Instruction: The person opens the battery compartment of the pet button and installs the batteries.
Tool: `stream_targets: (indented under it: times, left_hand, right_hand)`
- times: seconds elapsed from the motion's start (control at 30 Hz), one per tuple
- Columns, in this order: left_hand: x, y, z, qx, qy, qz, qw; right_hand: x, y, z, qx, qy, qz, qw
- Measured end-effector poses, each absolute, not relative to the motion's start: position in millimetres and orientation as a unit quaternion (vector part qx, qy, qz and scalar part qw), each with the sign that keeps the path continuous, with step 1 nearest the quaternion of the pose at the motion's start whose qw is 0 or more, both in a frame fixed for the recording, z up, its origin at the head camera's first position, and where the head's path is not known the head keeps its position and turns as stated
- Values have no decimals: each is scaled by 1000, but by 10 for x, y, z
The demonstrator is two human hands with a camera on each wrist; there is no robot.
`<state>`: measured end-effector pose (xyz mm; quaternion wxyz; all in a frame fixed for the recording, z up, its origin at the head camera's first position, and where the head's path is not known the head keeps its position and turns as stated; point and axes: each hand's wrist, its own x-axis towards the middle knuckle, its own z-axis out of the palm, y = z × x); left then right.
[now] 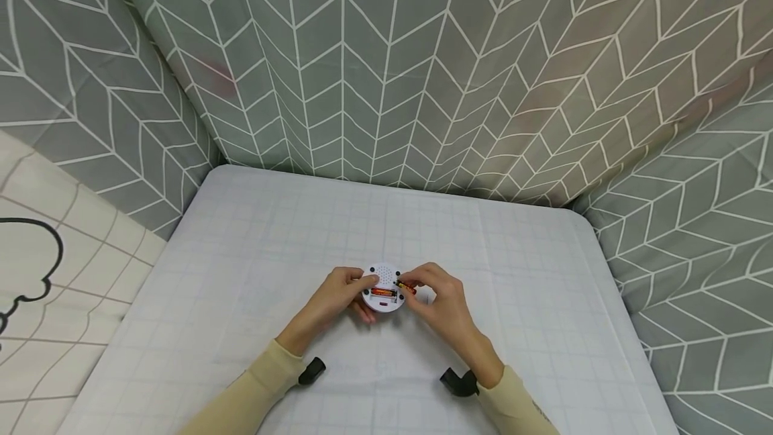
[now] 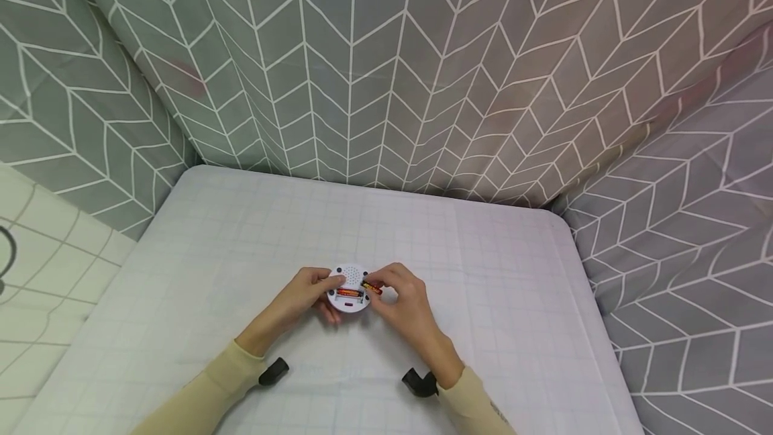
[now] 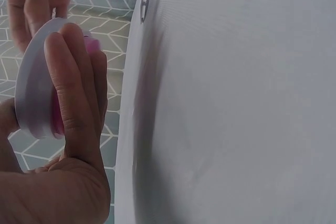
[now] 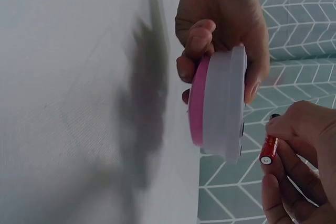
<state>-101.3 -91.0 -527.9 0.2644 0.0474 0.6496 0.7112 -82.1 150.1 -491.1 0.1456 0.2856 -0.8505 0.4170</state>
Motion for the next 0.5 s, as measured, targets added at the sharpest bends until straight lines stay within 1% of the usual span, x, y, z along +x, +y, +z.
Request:
stream_targets:
  times: [0.23,0.5]
  left_hand:
    - [-992,-895,-5300,58,653,709,261]
    - [-975,-879,-5283,58,653,709,259]
  right_hand:
    - [-783,1392,-4887,337,-828,427,132]
    - [-781,1299,-4935,358,-816,434,134]
